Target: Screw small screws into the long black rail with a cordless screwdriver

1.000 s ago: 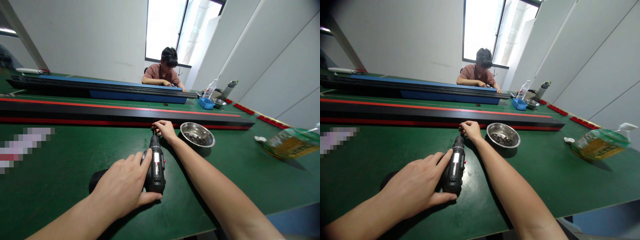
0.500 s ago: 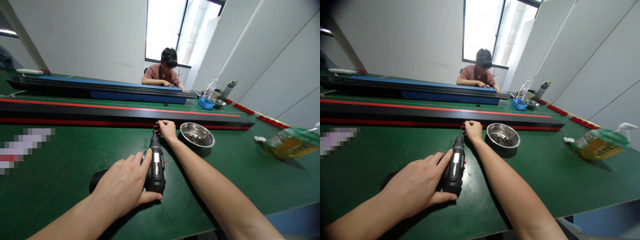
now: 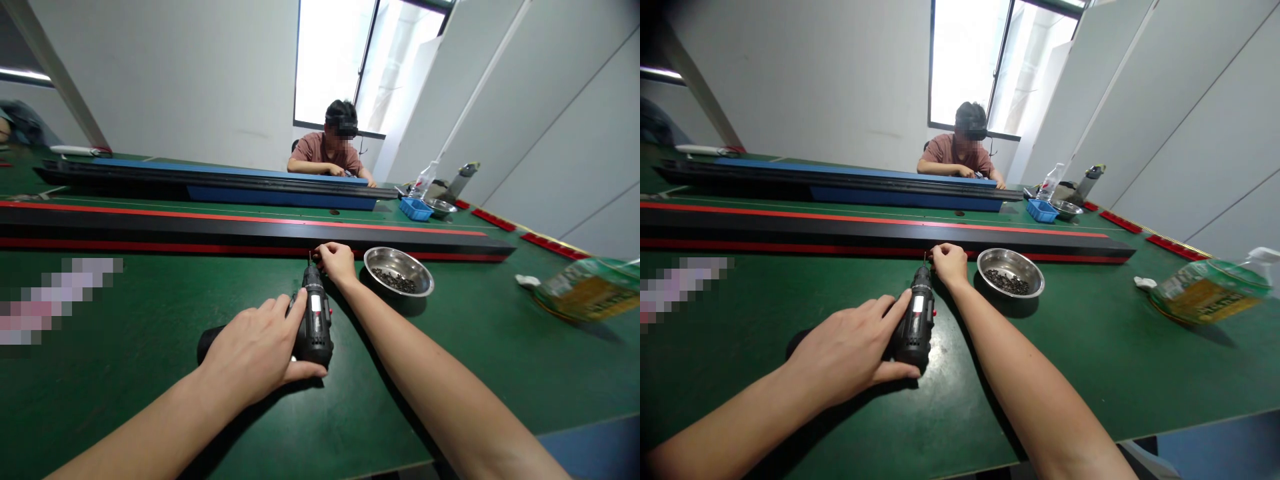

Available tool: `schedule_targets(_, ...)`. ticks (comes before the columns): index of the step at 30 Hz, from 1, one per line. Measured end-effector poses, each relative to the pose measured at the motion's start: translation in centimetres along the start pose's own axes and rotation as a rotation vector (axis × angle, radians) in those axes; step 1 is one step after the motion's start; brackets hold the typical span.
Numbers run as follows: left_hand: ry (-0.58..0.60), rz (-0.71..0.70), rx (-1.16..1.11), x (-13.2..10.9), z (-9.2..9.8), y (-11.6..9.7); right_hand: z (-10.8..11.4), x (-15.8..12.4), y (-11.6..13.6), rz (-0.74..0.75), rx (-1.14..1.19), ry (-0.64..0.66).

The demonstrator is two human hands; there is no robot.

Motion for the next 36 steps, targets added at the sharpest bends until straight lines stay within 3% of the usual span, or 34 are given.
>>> schedule_targets(11,0.017,-0.005,0.017,0.3,0.3,-0.1,-0.1,-0.2,0.1,0.025,-0.059,0.019)
schedule_targets(15,-0.001,0.002,-0.006,-0.1,0.4,-0.1,0.6,-0.1,1.4,-0.01,-0.087,0.032)
schedule_targets(17,-0.005,0.005,-0.023,-0.3,0.4,-0.1,2.0,0.3,3.1,-0.016,-0.116,0.122)
schedule_targets(20,-0.01,0.012,-0.036,-0.6,0.4,-0.2,5.7,1.5,6.2,-0.08,-0.214,0.323)
schedule_targets(23,-0.019,0.011,-0.035,-0.7,0.4,-0.3,10.6,3.0,8.4,-0.118,-0.452,0.302)
schedule_targets(27,-0.014,0.007,-0.043,-0.7,0.5,-0.3,15.2,4.4,8.4,-0.117,-0.793,0.311)
schedule_targets(32,-0.009,0.016,-0.045,-0.6,0.6,-0.3,16.5,4.8,6.5,-0.229,-0.732,0.326)
schedule_targets(36,-0.005,0.023,-0.038,-0.6,0.6,-0.4,16.4,4.6,5.7,-0.214,-0.728,0.373)
Point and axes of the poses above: each hand's wrist, its own x-axis towards the middle knuckle, its own z-axis out of the back of the hand, y = z × x, the point moved 1 cm from there along x, towards the middle knuckle, and after that the axes turned 9 degrees about -y, right-handed, at the moved point
